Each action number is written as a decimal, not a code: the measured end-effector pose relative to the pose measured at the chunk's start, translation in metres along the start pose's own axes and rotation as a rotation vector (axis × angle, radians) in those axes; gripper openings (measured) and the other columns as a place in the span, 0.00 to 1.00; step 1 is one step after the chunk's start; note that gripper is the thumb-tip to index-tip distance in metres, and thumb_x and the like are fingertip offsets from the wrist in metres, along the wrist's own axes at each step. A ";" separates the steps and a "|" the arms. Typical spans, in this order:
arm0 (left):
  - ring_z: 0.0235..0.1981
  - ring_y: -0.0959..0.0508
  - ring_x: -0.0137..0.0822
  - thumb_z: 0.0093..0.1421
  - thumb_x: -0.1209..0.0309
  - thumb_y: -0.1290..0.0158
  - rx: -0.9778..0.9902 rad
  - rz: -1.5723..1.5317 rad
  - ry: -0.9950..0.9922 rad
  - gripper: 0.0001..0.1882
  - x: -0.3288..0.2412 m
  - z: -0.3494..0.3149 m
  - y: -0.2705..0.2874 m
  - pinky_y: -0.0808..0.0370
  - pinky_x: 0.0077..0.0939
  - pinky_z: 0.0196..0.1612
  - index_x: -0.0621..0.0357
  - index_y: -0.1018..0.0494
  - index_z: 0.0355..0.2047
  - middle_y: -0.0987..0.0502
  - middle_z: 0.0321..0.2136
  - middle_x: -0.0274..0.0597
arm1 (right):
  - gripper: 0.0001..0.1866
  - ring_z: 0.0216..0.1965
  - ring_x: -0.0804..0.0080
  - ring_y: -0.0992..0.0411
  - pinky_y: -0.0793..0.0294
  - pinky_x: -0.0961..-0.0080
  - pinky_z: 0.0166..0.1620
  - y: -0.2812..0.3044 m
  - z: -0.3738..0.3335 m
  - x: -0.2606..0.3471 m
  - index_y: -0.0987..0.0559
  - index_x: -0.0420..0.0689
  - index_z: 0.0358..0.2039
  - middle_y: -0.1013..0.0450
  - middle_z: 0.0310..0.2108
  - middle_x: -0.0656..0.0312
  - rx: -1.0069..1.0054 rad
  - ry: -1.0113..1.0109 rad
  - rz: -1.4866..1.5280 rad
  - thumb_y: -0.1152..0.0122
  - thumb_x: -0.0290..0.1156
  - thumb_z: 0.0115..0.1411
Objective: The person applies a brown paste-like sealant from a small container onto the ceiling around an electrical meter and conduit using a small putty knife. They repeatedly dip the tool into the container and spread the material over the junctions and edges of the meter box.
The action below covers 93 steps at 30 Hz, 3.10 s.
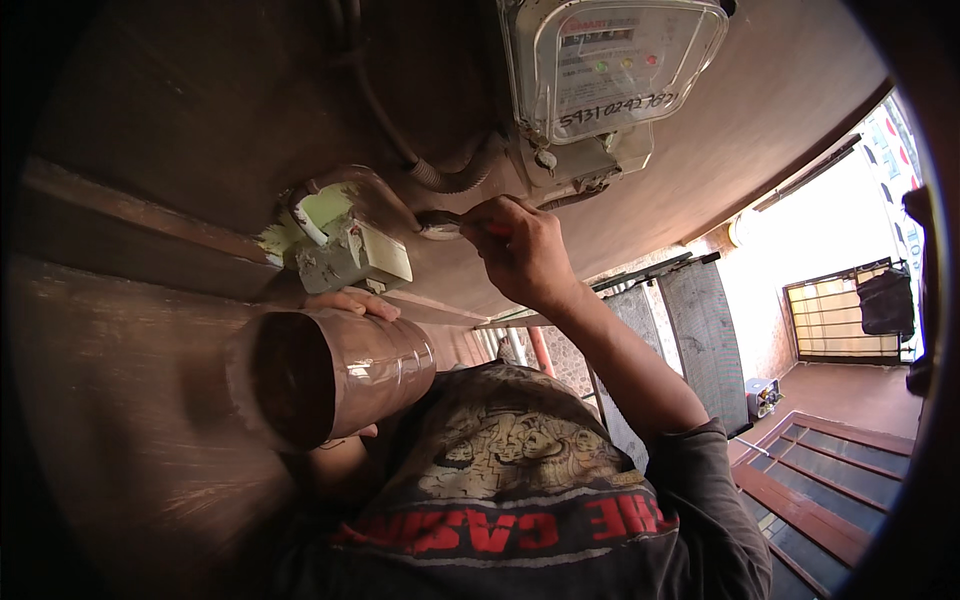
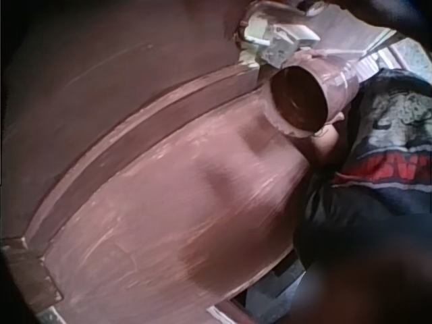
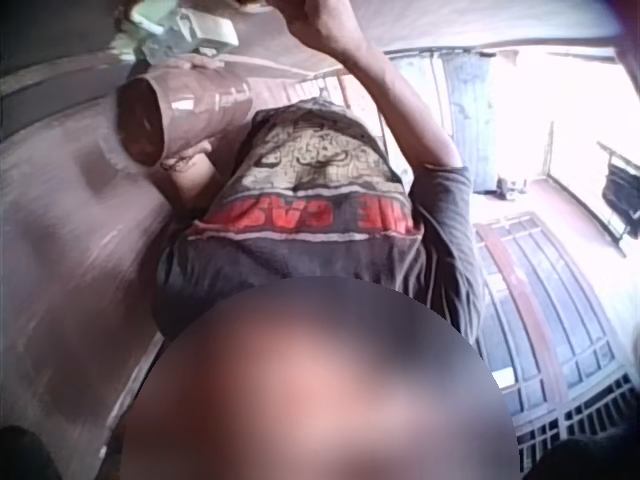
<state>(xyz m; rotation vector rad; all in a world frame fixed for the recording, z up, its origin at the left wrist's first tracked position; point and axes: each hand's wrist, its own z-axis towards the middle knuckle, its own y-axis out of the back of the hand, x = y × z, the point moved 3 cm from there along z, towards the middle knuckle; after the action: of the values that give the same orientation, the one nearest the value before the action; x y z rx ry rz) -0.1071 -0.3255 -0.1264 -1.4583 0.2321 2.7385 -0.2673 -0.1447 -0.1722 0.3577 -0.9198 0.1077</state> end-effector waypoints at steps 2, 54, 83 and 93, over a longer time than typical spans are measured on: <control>0.52 0.27 0.52 0.35 0.55 0.22 -0.018 0.020 0.018 0.54 0.000 0.000 0.001 0.28 0.47 0.53 0.67 0.39 0.57 0.34 0.53 0.50 | 0.05 0.31 0.56 0.21 0.21 0.68 0.35 0.000 0.001 0.002 0.21 0.41 0.34 0.22 0.31 0.54 0.036 0.003 0.113 0.36 0.20 0.56; 0.50 0.22 0.37 0.31 0.69 0.24 -0.179 0.186 0.062 0.50 -0.013 -0.003 -0.014 0.25 0.33 0.54 0.61 0.34 0.58 0.23 0.49 0.45 | 0.10 0.25 0.65 0.21 0.21 0.72 0.28 0.033 0.042 0.207 0.18 0.40 0.32 0.21 0.28 0.56 0.667 0.299 -0.026 0.32 0.19 0.46; 0.49 0.22 0.35 0.30 0.64 0.23 -0.226 0.055 0.134 0.51 -0.014 -0.010 -0.016 0.27 0.32 0.55 0.67 0.33 0.56 0.22 0.47 0.46 | 0.09 0.31 0.62 0.18 0.19 0.75 0.31 0.059 0.037 0.218 0.18 0.39 0.23 0.19 0.31 0.48 0.621 0.272 -0.012 0.30 0.14 0.40; 0.47 0.24 0.31 0.30 0.66 0.22 -0.188 -0.032 0.182 0.49 -0.010 -0.008 -0.021 0.27 0.30 0.54 0.66 0.32 0.54 0.22 0.46 0.43 | 0.08 0.30 0.59 0.23 0.21 0.70 0.30 0.038 0.031 0.228 0.24 0.38 0.23 0.23 0.31 0.51 0.692 0.671 -0.271 0.37 0.16 0.38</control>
<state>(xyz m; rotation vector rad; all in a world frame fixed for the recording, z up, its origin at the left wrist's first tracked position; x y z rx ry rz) -0.0924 -0.3051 -0.1248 -1.7434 -0.0463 2.6649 -0.1624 -0.1333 0.0358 1.0122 -0.1364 0.2784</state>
